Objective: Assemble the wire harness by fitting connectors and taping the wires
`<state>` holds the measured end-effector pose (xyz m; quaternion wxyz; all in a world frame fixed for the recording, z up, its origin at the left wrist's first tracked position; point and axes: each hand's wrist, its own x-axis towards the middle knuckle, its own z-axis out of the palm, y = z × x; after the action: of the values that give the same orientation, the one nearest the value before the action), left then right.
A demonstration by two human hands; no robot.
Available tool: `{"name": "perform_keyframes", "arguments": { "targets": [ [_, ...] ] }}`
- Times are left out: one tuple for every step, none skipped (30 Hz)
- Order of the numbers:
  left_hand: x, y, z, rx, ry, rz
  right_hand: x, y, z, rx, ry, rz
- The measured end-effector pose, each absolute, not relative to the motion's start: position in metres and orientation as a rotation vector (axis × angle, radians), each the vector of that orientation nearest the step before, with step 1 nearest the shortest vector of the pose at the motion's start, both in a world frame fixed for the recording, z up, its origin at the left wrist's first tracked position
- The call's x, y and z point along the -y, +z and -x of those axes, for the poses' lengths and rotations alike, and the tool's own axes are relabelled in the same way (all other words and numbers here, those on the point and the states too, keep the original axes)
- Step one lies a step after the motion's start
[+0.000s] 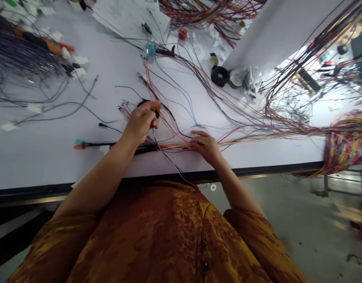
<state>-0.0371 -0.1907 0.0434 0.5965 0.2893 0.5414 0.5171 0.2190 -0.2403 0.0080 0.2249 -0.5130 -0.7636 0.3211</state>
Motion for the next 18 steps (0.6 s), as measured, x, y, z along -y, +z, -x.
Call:
{"name": "perform_keyframes", "arguments": {
  "targets": [
    [0.189,0.045,0.044,-1.285,1.262,-0.678,0.241,0.006,-0.218,2.096,0.864,1.420],
    [0.188,0.046,0.052,-1.312,1.316,-0.687,0.242,0.004,-0.217,2.082,0.839,1.433],
    [0.189,0.047,0.060,-1.336,1.363,-0.697,0.243,0.002,-0.215,2.064,0.806,1.453],
    [0.191,0.049,0.069,-1.355,1.405,-0.706,0.243,0.000,-0.213,2.044,0.767,1.476],
    [0.195,0.050,0.078,-1.369,1.440,-0.708,0.244,-0.003,-0.211,2.024,0.726,1.499],
    [0.200,0.051,0.087,-1.375,1.464,-0.703,0.244,-0.005,-0.209,2.007,0.685,1.517],
    [0.206,0.053,0.097,-1.374,1.482,-0.689,0.244,-0.008,-0.207,1.996,0.649,1.526],
    [0.213,0.055,0.107,-1.372,1.500,-0.668,0.244,-0.010,-0.206,1.989,0.619,1.527],
    [0.220,0.056,0.116,-1.368,1.518,-0.647,0.244,-0.012,-0.206,1.987,0.599,1.524],
    [0.228,0.057,0.125,-1.360,1.541,-0.628,0.244,-0.013,-0.207,1.989,0.589,1.521],
    [0.237,0.058,0.134,-1.348,1.569,-0.607,0.243,-0.013,-0.209,1.996,0.590,1.516],
    [0.246,0.058,0.142,-1.336,1.600,-0.583,0.243,-0.012,-0.211,2.009,0.602,1.507],
    [0.255,0.058,0.149,-1.326,1.632,-0.556,0.243,-0.008,-0.213,2.023,0.613,1.493],
    [0.264,0.057,0.154,-1.318,1.658,-0.525,0.243,-0.003,-0.214,2.029,0.601,1.481],
    [0.272,0.056,0.159,-1.313,1.675,-0.496,0.244,0.004,-0.211,2.024,0.562,1.473],
    [0.280,0.054,0.162,-1.313,1.683,-0.475,0.244,0.012,-0.205,2.013,0.506,1.456],
    [0.287,0.053,0.163,-1.314,1.686,-0.466,0.245,0.021,-0.194,2.009,0.458,1.419],
    [0.293,0.052,0.164,-1.312,1.681,-0.476,0.245,0.030,-0.177,2.019,0.433,1.362]
  ]
}}
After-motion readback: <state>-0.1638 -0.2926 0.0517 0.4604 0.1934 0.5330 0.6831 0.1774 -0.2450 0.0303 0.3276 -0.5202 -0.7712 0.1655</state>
